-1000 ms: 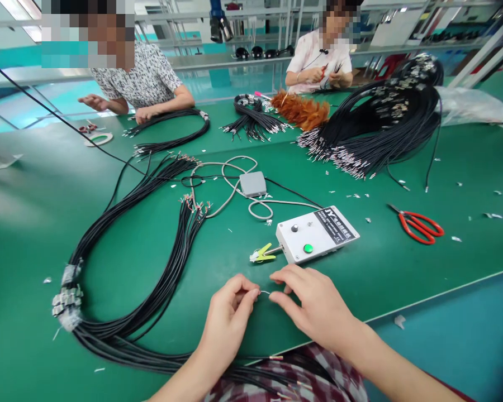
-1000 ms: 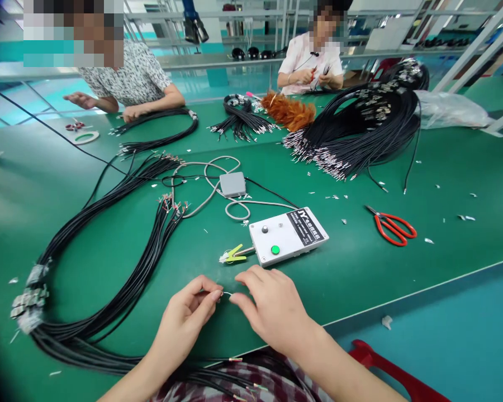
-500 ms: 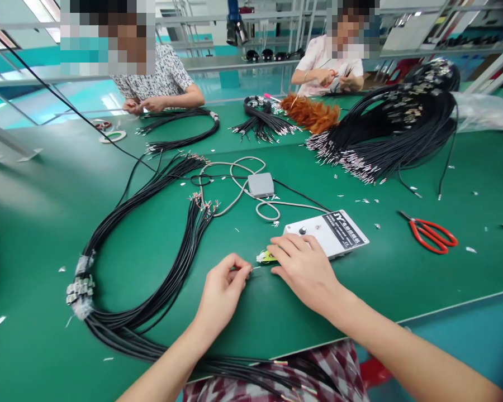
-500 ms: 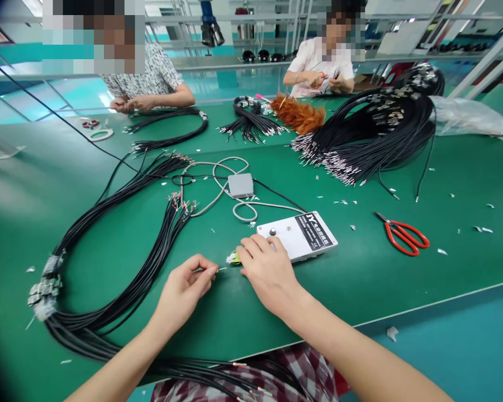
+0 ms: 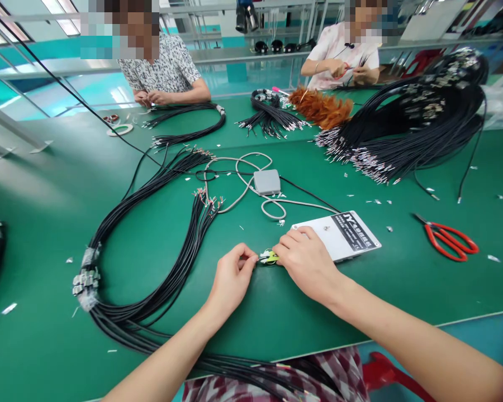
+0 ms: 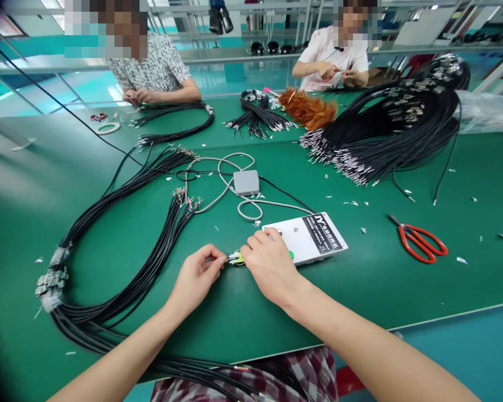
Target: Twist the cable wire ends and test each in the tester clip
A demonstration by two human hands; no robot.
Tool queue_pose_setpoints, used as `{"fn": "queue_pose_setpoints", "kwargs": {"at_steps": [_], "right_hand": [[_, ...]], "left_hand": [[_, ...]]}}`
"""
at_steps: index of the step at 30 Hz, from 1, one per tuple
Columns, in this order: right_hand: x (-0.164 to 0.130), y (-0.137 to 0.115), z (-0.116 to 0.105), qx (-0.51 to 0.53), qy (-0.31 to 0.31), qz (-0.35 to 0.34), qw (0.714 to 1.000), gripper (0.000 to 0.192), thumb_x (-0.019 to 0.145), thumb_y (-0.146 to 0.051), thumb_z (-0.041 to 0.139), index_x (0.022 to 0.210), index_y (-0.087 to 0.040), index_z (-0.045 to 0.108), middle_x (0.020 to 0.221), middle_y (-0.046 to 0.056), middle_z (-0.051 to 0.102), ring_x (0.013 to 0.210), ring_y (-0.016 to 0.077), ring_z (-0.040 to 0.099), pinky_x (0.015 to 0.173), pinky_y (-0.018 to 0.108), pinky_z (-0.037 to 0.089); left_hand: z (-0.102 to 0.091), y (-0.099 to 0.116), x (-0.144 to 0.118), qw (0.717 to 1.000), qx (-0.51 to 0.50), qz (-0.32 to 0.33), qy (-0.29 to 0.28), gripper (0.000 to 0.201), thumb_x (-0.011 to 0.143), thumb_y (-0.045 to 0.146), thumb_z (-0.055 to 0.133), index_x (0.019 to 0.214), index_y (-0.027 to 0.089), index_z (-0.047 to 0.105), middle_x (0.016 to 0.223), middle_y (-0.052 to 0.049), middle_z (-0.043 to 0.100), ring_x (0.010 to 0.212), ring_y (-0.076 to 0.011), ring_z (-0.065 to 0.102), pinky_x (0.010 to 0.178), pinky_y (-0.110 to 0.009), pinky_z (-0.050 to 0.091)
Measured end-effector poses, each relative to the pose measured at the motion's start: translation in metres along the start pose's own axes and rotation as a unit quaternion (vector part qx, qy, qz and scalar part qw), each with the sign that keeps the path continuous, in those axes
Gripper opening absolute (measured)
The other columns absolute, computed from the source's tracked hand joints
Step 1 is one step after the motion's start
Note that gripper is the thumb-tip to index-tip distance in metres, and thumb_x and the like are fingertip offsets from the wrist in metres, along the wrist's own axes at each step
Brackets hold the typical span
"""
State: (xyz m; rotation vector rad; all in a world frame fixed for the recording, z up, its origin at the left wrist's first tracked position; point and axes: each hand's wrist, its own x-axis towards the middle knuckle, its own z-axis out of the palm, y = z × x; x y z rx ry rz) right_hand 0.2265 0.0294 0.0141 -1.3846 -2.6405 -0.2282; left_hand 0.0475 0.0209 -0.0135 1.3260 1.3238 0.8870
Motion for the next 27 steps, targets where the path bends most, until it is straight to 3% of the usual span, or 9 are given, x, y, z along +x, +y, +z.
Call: {"fn": "queue_pose_setpoints", "kwargs": {"at_steps": [11, 15, 19, 23, 27], "right_hand": [[0.002, -0.001, -0.004, 0.024, -0.008, 0.012, 1.000, 0.004, 0.083, -0.015, 0.067, 0.084, -0.018, 0.064, 0.087, 0.005, 0.069, 0.089, 0.0229, 0.058, 0.085, 0.041, 0.030], [-0.026, 0.010, -0.017, 0.086, 0.090, 0.047, 0.991, 0.017, 0.089, -0.026, 0.065, 0.105, -0.019, 0.063, 0.113, 0.006, 0.070, 0.107, 0.0250, 0.059, 0.092, 0.042, 0.031], [-0.077, 0.018, -0.017, 0.123, 0.230, 0.156, 0.953, 0.014, 0.093, -0.018, 0.055, 0.106, -0.022, 0.060, 0.115, 0.006, 0.071, 0.107, 0.0235, 0.060, 0.093, 0.041, 0.037], [-0.106, 0.010, -0.003, 0.124, 0.228, 0.167, 0.951, 0.017, 0.092, -0.013, 0.052, 0.107, -0.022, 0.054, 0.125, 0.008, 0.067, 0.116, 0.0256, 0.055, 0.094, 0.042, 0.036], [-0.102, 0.005, 0.010, 0.098, 0.241, 0.162, 0.952, 0.017, 0.092, -0.013, 0.055, 0.105, -0.024, 0.055, 0.117, 0.004, 0.072, 0.110, 0.0251, 0.058, 0.093, 0.042, 0.035]], "left_hand": [[0.002, 0.000, 0.003, 1.000, 0.020, -0.001, -0.004, 0.019, 0.081, 0.033, 0.059, 0.069, 0.019, 0.054, 0.059, 0.005, 0.050, 0.050, -0.0101, 0.044, 0.046, -0.020, 0.031], [0.001, 0.000, 0.004, 1.000, 0.018, 0.000, -0.009, 0.019, 0.081, 0.034, 0.058, 0.070, 0.019, 0.054, 0.059, 0.005, 0.049, 0.050, -0.0107, 0.044, 0.046, -0.020, 0.030], [0.000, 0.002, 0.004, 1.000, 0.006, 0.004, -0.012, 0.019, 0.079, 0.035, 0.058, 0.069, 0.019, 0.055, 0.057, 0.005, 0.048, 0.050, -0.0111, 0.044, 0.045, -0.020, 0.029], [0.000, 0.003, 0.004, 1.000, 0.002, 0.009, -0.012, 0.018, 0.079, 0.034, 0.058, 0.068, 0.019, 0.056, 0.057, 0.005, 0.048, 0.051, -0.0116, 0.044, 0.046, -0.020, 0.030], [-0.002, 0.003, 0.005, 1.000, 0.010, 0.012, -0.006, 0.017, 0.077, 0.032, 0.059, 0.067, 0.019, 0.057, 0.056, 0.005, 0.049, 0.050, -0.0113, 0.045, 0.046, -0.020, 0.030]]}}
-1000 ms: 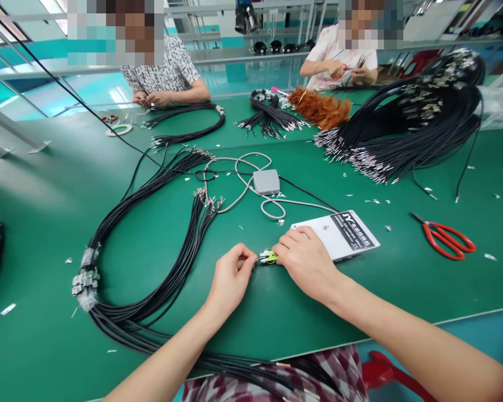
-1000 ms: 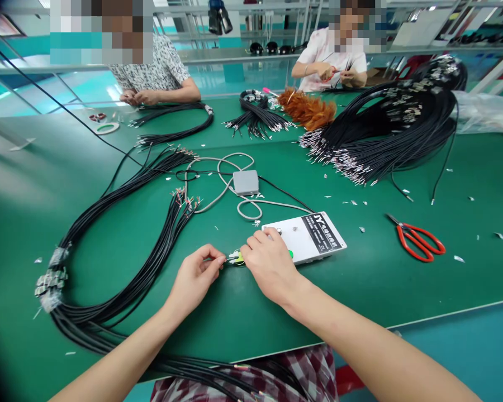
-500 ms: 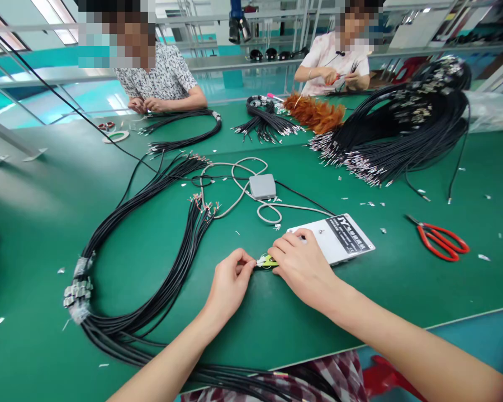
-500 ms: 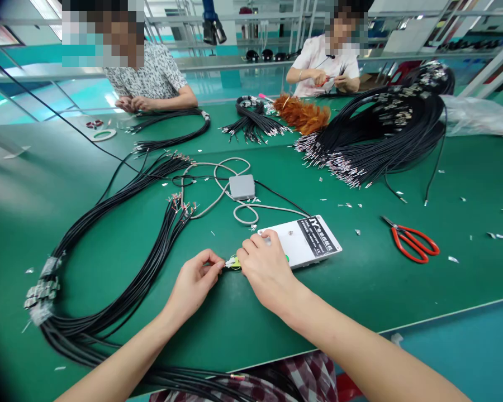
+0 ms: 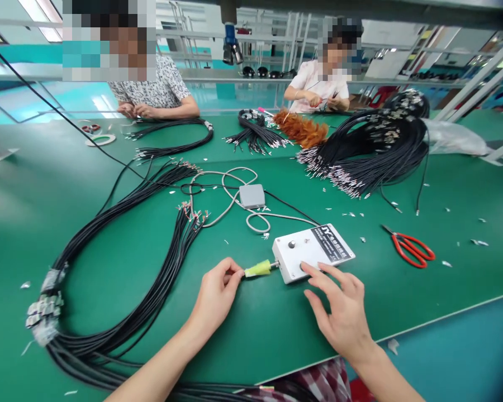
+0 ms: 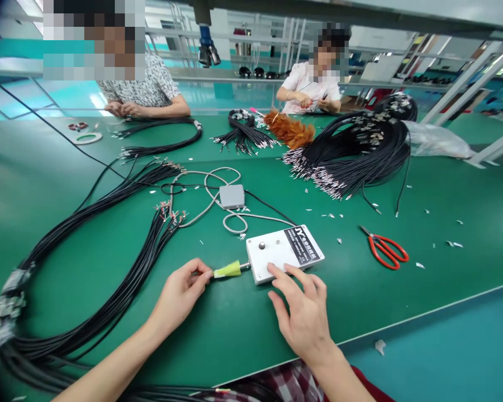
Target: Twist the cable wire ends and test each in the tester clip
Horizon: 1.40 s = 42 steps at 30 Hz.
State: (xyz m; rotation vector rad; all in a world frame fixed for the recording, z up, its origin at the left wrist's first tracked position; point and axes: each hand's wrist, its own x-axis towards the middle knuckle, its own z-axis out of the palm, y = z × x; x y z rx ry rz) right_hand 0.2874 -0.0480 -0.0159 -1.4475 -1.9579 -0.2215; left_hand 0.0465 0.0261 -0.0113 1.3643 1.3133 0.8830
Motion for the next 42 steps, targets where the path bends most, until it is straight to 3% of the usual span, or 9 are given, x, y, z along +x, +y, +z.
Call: {"fn": "queue_pose_setpoints", "kwargs": {"at_steps": [8, 16, 19, 26, 29, 31, 33, 36, 42], "right_hand": [[-0.003, 0.005, 0.009, 0.014, 0.045, 0.004, 0.999, 0.022, 0.089, -0.015, 0.059, 0.109, -0.024, 0.055, 0.112, 0.006, 0.073, 0.110, 0.0271, 0.059, 0.099, 0.048, 0.036], [-0.031, -0.019, 0.016, 0.179, 0.018, -0.030, 0.983, 0.036, 0.086, -0.009, 0.058, 0.120, -0.020, 0.055, 0.116, 0.009, 0.069, 0.110, 0.0219, 0.060, 0.089, 0.035, 0.051], [-0.033, -0.018, 0.020, 0.183, 0.021, -0.017, 0.983, 0.029, 0.089, -0.013, 0.056, 0.116, -0.020, 0.058, 0.111, 0.008, 0.071, 0.104, 0.0202, 0.064, 0.086, 0.031, 0.054], [-0.034, -0.017, 0.022, 0.171, 0.000, 0.002, 0.985, 0.026, 0.090, -0.014, 0.056, 0.114, -0.022, 0.060, 0.108, 0.007, 0.073, 0.099, 0.0210, 0.068, 0.085, 0.033, 0.057], [-0.033, -0.019, 0.020, 0.185, -0.024, 0.015, 0.982, 0.027, 0.090, -0.011, 0.055, 0.115, -0.021, 0.058, 0.110, 0.008, 0.071, 0.102, 0.0209, 0.066, 0.087, 0.035, 0.057], [-0.033, -0.021, 0.020, 0.196, -0.033, 0.025, 0.980, 0.028, 0.090, -0.010, 0.054, 0.115, -0.021, 0.057, 0.111, 0.009, 0.071, 0.103, 0.0207, 0.066, 0.088, 0.035, 0.056], [-0.032, -0.021, 0.019, 0.206, -0.039, 0.033, 0.977, 0.027, 0.091, -0.010, 0.054, 0.115, -0.020, 0.057, 0.112, 0.009, 0.070, 0.104, 0.0204, 0.065, 0.089, 0.035, 0.055], [-0.032, -0.020, 0.019, 0.224, -0.046, 0.045, 0.972, 0.026, 0.091, -0.010, 0.054, 0.115, -0.021, 0.058, 0.113, 0.008, 0.070, 0.105, 0.0200, 0.065, 0.090, 0.035, 0.054], [-0.027, -0.036, 0.011, 0.320, -0.095, 0.148, 0.931, 0.015, 0.093, -0.021, 0.055, 0.105, -0.025, 0.063, 0.105, 0.005, 0.071, 0.097, 0.0193, 0.066, 0.087, 0.032, 0.052]], "left_hand": [[-0.031, 0.000, -0.004, 0.998, -0.008, 0.013, 0.063, 0.022, 0.075, 0.036, 0.063, 0.064, 0.018, 0.057, 0.050, 0.005, 0.052, 0.041, -0.0103, 0.046, 0.041, -0.021, 0.035], [-0.160, 0.031, 0.051, 0.933, 0.017, 0.072, 0.352, 0.015, 0.080, 0.034, 0.052, 0.075, 0.023, 0.042, 0.050, 0.010, 0.040, 0.039, -0.0087, 0.040, 0.042, -0.019, 0.034], [-0.175, 0.020, 0.065, 0.924, 0.065, 0.059, 0.371, 0.017, 0.082, 0.035, 0.049, 0.075, 0.024, 0.037, 0.054, 0.008, 0.045, 0.044, -0.0138, 0.052, 0.049, -0.026, 0.045], [-0.117, -0.001, 0.015, 0.932, 0.243, 0.115, 0.244, 0.034, 0.073, 0.032, 0.069, 0.102, 0.020, 0.057, 0.107, -0.012, 0.063, 0.108, -0.0339, 0.057, 0.098, -0.050, 0.041], [-0.081, -0.003, -0.038, 0.916, 0.358, 0.179, -0.039, 0.018, 0.086, 0.025, 0.056, 0.104, 0.023, 0.058, 0.104, -0.008, 0.064, 0.100, -0.0277, 0.059, 0.091, -0.041, 0.045], [-0.060, -0.002, -0.069, 0.869, 0.392, 0.170, -0.251, 0.020, 0.079, 0.017, 0.061, 0.098, 0.024, 0.059, 0.098, -0.005, 0.065, 0.090, -0.0255, 0.060, 0.080, -0.035, 0.047], [-0.046, 0.005, -0.087, 0.818, 0.428, 0.124, -0.363, 0.016, 0.076, 0.010, 0.059, 0.088, 0.022, 0.057, 0.091, -0.004, 0.065, 0.084, -0.0245, 0.059, 0.075, -0.033, 0.045], [-0.045, 0.023, -0.091, 0.825, 0.397, 0.033, -0.400, 0.016, 0.080, 0.005, 0.051, 0.080, 0.021, 0.052, 0.089, -0.002, 0.062, 0.084, -0.0193, 0.056, 0.076, -0.029, 0.043], [-0.052, 0.034, -0.081, 0.909, 0.271, -0.053, -0.313, 0.007, 0.089, 0.016, 0.046, 0.085, 0.023, 0.046, 0.084, 0.004, 0.052, 0.077, -0.0137, 0.048, 0.070, -0.022, 0.039]]}}
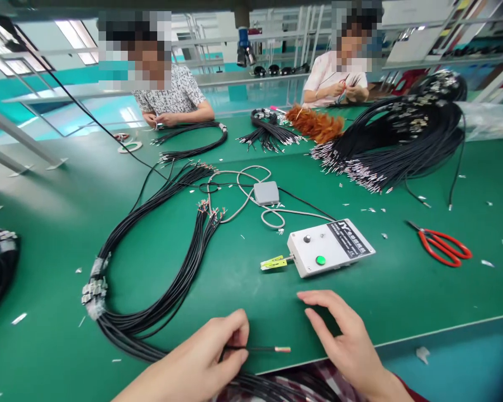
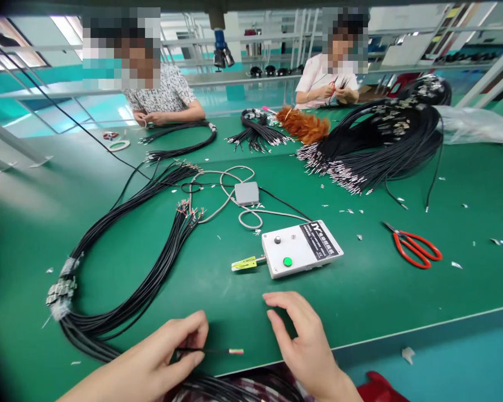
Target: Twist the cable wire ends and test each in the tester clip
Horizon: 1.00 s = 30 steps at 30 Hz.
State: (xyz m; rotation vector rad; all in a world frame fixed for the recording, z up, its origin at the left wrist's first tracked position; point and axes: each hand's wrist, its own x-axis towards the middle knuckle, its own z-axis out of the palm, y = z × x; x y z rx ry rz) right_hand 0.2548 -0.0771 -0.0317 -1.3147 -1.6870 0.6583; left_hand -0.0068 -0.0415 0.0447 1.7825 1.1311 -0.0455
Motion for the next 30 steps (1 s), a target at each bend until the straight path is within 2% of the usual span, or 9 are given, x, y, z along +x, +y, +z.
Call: {"fn": "queue_pose_setpoints", "kwargs": {"at_steps": [3, 6, 10, 18, 24, 30], "right_hand": [[0.003, -0.020, 0.008, 0.128, -0.071, 0.148, 0.978, 0.015, 0.093, -0.035, 0.057, 0.093, -0.023, 0.065, 0.087, 0.004, 0.073, 0.080, 0.0175, 0.066, 0.075, 0.029, 0.051], [0.011, -0.033, 0.018, 0.287, -0.116, 0.243, 0.919, 0.027, 0.090, -0.046, 0.060, 0.084, -0.020, 0.065, 0.073, 0.004, 0.071, 0.067, 0.0146, 0.061, 0.066, 0.026, 0.048], [0.023, -0.035, 0.026, 0.415, -0.116, 0.271, 0.861, 0.032, 0.083, -0.049, 0.068, 0.078, -0.017, 0.065, 0.064, 0.002, 0.067, 0.059, 0.0102, 0.055, 0.060, 0.022, 0.043], [0.018, -0.042, 0.049, 0.526, -0.080, 0.338, 0.777, 0.034, 0.071, -0.042, 0.082, 0.084, -0.018, 0.062, 0.058, -0.004, 0.061, 0.053, 0.0066, 0.047, 0.054, 0.019, 0.032], [0.017, -0.043, 0.047, 0.535, -0.060, 0.357, 0.764, 0.037, 0.071, -0.047, 0.081, 0.085, -0.017, 0.063, 0.061, -0.001, 0.063, 0.056, 0.0075, 0.046, 0.056, 0.021, 0.031], [0.026, -0.044, 0.043, 0.532, -0.083, 0.360, 0.761, 0.035, 0.072, -0.048, 0.080, 0.079, -0.016, 0.065, 0.061, 0.000, 0.064, 0.056, 0.0079, 0.046, 0.057, 0.022, 0.031]], "left_hand": [[0.011, 0.000, 0.010, 0.996, -0.060, 0.043, 0.039, 0.007, 0.094, 0.024, 0.045, 0.091, 0.023, 0.051, 0.087, 0.002, 0.054, 0.080, -0.0142, 0.049, 0.073, -0.023, 0.039], [0.020, 0.006, 0.021, 0.991, -0.088, 0.074, 0.070, 0.012, 0.095, 0.026, 0.047, 0.093, 0.022, 0.058, 0.088, 0.001, 0.058, 0.083, -0.0150, 0.052, 0.075, -0.023, 0.040], [0.023, 0.013, 0.028, 0.985, -0.108, 0.089, 0.099, 0.018, 0.096, 0.028, 0.047, 0.086, 0.020, 0.060, 0.081, 0.001, 0.060, 0.076, -0.0145, 0.053, 0.070, -0.024, 0.039], [0.031, 0.006, 0.034, 0.959, -0.225, 0.083, 0.153, 0.022, 0.094, 0.032, 0.048, 0.080, 0.018, 0.056, 0.072, 0.001, 0.057, 0.068, -0.0141, 0.050, 0.063, -0.023, 0.040], [0.035, 0.002, 0.034, 0.945, -0.273, 0.079, 0.164, 0.021, 0.094, 0.033, 0.050, 0.081, 0.018, 0.057, 0.070, 0.003, 0.054, 0.063, -0.0118, 0.045, 0.058, -0.022, 0.036], [0.031, 0.005, 0.031, 0.942, -0.287, 0.078, 0.156, 0.020, 0.094, 0.031, 0.051, 0.081, 0.018, 0.059, 0.067, 0.003, 0.055, 0.062, -0.0117, 0.043, 0.058, -0.022, 0.036]]}}
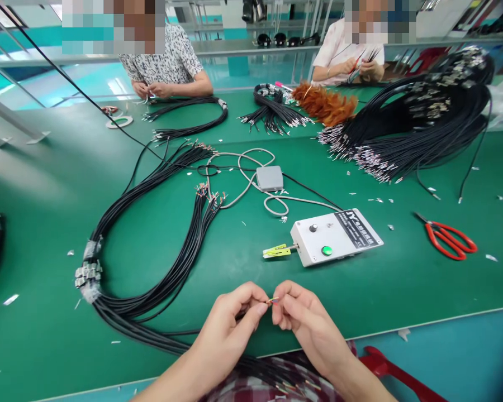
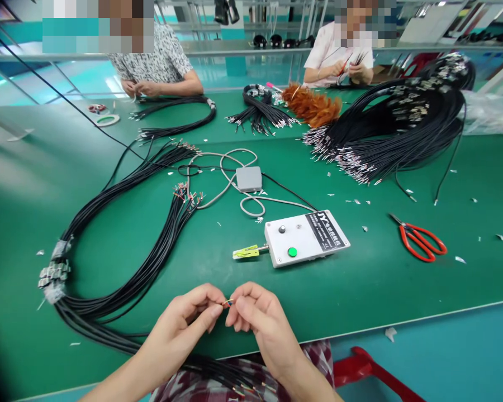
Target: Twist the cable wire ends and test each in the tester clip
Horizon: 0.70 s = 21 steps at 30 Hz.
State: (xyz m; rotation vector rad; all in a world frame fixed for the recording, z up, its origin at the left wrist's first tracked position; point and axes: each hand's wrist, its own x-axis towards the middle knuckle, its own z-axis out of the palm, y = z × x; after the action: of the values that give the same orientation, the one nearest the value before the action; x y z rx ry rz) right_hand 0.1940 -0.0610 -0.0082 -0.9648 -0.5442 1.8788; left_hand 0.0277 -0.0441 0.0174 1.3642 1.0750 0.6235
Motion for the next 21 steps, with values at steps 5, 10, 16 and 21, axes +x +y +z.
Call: {"fn": "queue_pose_setpoints", "kwargs": {"at_steps": [5, 10, 16, 21], "right_hand": [[0.0031, 0.0015, 0.0012, 0.005, 0.009, 0.010, 1.000, 0.034, 0.071, -0.045, 0.081, 0.078, -0.016, 0.065, 0.061, -0.001, 0.063, 0.057, 0.0085, 0.046, 0.057, 0.022, 0.032], [0.0037, -0.0048, -0.0017, -0.018, -0.005, 0.003, 1.000, 0.033, 0.073, -0.045, 0.079, 0.076, -0.016, 0.064, 0.056, -0.002, 0.057, 0.055, 0.0084, 0.042, 0.056, 0.023, 0.029], [0.0045, -0.0011, -0.0006, -0.029, -0.018, 0.034, 0.999, 0.029, 0.072, -0.039, 0.080, 0.074, -0.016, 0.063, 0.057, -0.003, 0.055, 0.054, 0.0078, 0.039, 0.055, 0.023, 0.028], [0.0031, -0.0009, -0.0007, -0.006, -0.011, 0.016, 1.000, 0.029, 0.078, -0.043, 0.075, 0.079, -0.016, 0.065, 0.059, -0.002, 0.057, 0.057, 0.0085, 0.042, 0.058, 0.022, 0.031]], "left_hand": [[-0.0002, 0.0036, -0.0003, 1.000, -0.002, -0.002, -0.003, 0.019, 0.094, 0.029, 0.049, 0.082, 0.018, 0.060, 0.071, 0.002, 0.059, 0.062, -0.0119, 0.046, 0.058, -0.022, 0.037], [-0.0009, 0.0043, -0.0033, 1.000, 0.030, -0.002, -0.001, 0.017, 0.093, 0.026, 0.051, 0.082, 0.018, 0.061, 0.069, 0.002, 0.057, 0.062, -0.0116, 0.044, 0.057, -0.022, 0.035], [-0.0032, 0.0051, -0.0046, 0.999, 0.028, 0.016, 0.001, 0.024, 0.096, 0.030, 0.046, 0.082, 0.017, 0.061, 0.065, 0.003, 0.051, 0.062, -0.0120, 0.046, 0.059, -0.023, 0.037], [-0.0023, 0.0050, -0.0035, 1.000, 0.012, 0.002, -0.007, 0.025, 0.097, 0.032, 0.045, 0.085, 0.017, 0.062, 0.064, 0.003, 0.052, 0.061, -0.0119, 0.047, 0.059, -0.023, 0.038]]}}
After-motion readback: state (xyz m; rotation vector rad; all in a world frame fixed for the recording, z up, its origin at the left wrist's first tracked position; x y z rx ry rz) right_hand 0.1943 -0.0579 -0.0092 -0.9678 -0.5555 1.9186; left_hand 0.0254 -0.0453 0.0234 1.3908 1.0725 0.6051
